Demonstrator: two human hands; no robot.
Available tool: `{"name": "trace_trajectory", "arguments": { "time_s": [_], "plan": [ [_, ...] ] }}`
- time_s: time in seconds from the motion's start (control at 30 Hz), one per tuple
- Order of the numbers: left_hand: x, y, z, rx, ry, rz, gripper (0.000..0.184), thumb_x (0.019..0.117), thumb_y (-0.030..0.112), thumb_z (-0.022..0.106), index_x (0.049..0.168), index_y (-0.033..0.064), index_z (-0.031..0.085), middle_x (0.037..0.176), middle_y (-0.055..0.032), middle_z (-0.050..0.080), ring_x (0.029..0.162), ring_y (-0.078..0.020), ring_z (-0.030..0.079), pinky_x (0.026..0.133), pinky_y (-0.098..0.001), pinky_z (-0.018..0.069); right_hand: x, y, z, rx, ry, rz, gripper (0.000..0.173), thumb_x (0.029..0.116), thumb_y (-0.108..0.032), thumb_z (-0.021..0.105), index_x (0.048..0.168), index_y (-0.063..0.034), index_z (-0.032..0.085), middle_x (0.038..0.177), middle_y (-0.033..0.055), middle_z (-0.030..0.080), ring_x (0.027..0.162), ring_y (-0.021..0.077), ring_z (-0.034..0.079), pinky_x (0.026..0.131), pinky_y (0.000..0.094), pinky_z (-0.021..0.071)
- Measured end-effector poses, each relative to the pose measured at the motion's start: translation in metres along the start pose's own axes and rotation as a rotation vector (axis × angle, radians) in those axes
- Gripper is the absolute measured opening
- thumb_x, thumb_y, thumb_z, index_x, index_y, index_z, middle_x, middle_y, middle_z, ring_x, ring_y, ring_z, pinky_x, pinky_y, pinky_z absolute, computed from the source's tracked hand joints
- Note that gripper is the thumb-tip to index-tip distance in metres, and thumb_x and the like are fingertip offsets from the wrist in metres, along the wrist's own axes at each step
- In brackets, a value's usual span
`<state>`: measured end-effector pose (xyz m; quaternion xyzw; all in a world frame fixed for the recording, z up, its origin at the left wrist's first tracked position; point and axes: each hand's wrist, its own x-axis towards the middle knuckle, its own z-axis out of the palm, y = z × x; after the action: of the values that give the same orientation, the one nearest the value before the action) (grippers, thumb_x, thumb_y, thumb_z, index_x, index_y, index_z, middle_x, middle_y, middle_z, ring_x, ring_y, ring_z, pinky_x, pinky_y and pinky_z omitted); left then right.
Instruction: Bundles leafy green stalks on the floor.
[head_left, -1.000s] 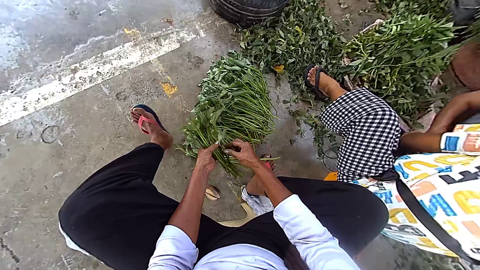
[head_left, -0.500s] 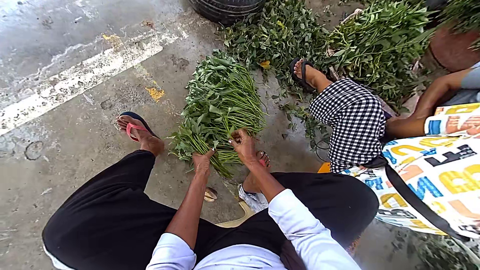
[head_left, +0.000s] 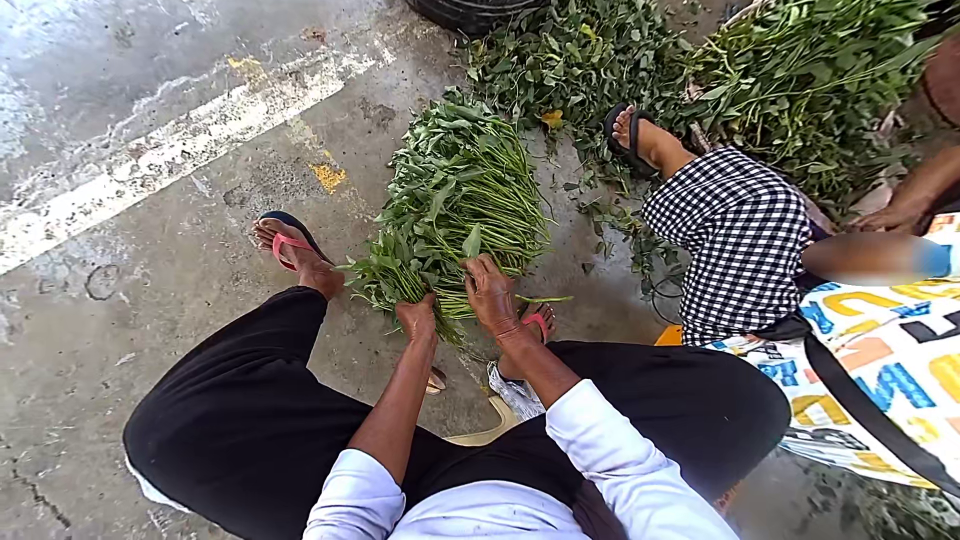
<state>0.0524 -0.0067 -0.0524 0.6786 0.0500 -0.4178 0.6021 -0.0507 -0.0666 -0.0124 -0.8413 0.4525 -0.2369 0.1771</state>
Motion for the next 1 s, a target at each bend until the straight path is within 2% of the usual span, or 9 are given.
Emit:
{"name": "trace_trajectory", "arguments": {
  "time_s": [0.1,0.2,0.3,0.37,0.43,0.57,0.7,0.83,1.0],
  "plan": [
    [-0.003,0.004,0.0,0.029,-0.025,0.017,0.039,0.0793,-0.015,0.074,0.115,-0.0062,0.059,0.101,-0.018,0.065,0.087,-0.021,0.064,0.078,-0.0358,0.0559,-0.006,-0.017,0.009,0.029,-0.046,-0.066,0.017,0.0923,0.003,0.066,0.107,-0.0005,0.073,0.104,0.0192,0.071,0.081,0.0334,0.073,0.063,0.0474,0.0601],
    [-0.019,0.026,0.004,0.114,-0.134,0.026,0.017,0.0874,-0.011,0.071,0.101,-0.0065,0.061,0.082,-0.0143,0.061,0.07,-0.017,0.06,0.064,-0.0297,0.0532,-0.012,-0.018,0.024,0.084,-0.173,-0.001,0.017,0.0935,0.003,0.064,0.108,0.001,0.072,0.104,0.0209,0.07,0.087,0.0363,0.073,0.069,0.0518,0.0601],
    [-0.012,0.013,0.0,-0.032,-0.26,0.04,0.017,0.0928,-0.011,0.065,0.11,-0.0117,0.062,0.094,-0.0194,0.063,0.082,-0.0212,0.06,0.074,-0.0319,0.0536,-0.008,-0.005,0.022,0.23,-0.209,0.105,0.02,0.0942,0.003,0.064,0.113,0.001,0.072,0.114,0.0202,0.071,0.103,0.0351,0.071,0.09,0.0528,0.058],
    [0.0,-0.009,0.002,-0.185,-0.303,0.056,0.015,0.097,-0.008,0.057,0.112,-0.0101,0.062,0.095,-0.0179,0.065,0.083,-0.0209,0.063,0.076,-0.0328,0.0555,-0.007,0.001,0.02,0.308,-0.167,0.136,0.022,0.0929,0.004,0.064,0.113,0.001,0.072,0.113,0.0197,0.071,0.104,0.033,0.07,0.093,0.0503,0.0569],
    [-0.001,-0.009,0.004,-0.327,-0.329,-0.049,0.025,0.1025,-0.001,0.053,0.126,-0.0076,0.057,0.114,-0.0207,0.063,0.1,-0.0264,0.062,0.09,-0.0399,0.0531,-0.009,0.002,0.021,0.358,-0.12,0.165,0.022,0.095,0.002,0.062,0.115,0.0007,0.071,0.113,0.0191,0.071,0.104,0.0314,0.07,0.093,0.0475,0.0564],
    [-0.001,0.0,0.005,-0.372,-0.239,-0.167,0.039,0.1039,0.002,0.054,0.141,-0.0043,0.042,0.129,-0.0214,0.058,0.112,-0.0263,0.062,0.096,-0.0408,0.0541,-0.016,0.001,0.032,0.42,-0.135,0.261,0.027,0.1002,-0.001,0.058,0.126,0.0027,0.066,0.121,0.0197,0.07,0.113,0.0333,0.067,0.101,0.0481,0.0525],
    [0.009,0.001,0.004,-0.392,-0.114,-0.29,0.042,0.0986,-0.002,0.061,0.137,-0.0064,0.044,0.118,-0.0236,0.061,0.099,-0.0267,0.066,0.089,-0.0402,0.0573,-0.018,0.004,0.042,0.417,-0.279,0.269,0.035,0.1016,-0.006,0.057,0.136,-0.0008,0.061,0.119,0.0156,0.073,0.114,0.0322,0.068,0.103,0.0489,0.0509],
    [0.031,-0.011,-0.003,-0.474,-0.109,-0.37,0.036,0.0988,0.0,0.061,0.133,-0.006,0.05,0.114,-0.0233,0.064,0.098,-0.0285,0.068,0.088,-0.0449,0.0588,0.001,0.02,0.041,0.521,-0.355,0.278,0.04,0.0971,-0.012,0.069,0.134,0.0002,0.061,0.113,0.0162,0.073,0.095,0.0234,0.072,0.09,0.0392,0.0586],
    [0.026,-0.006,0.004,-0.408,-0.09,-0.301,0.028,0.1003,-0.003,0.056,0.128,-0.006,0.054,0.102,-0.0201,0.068,0.082,-0.0283,0.071,0.075,-0.0406,0.0621,0.07,0.068,0.036,0.11,-0.283,0.277,0.031,0.098,-0.018,0.069,0.123,0.0004,0.069,0.121,0.023,0.065,0.103,0.0365,0.068,0.09,0.0523,0.0557]
  ]
}}
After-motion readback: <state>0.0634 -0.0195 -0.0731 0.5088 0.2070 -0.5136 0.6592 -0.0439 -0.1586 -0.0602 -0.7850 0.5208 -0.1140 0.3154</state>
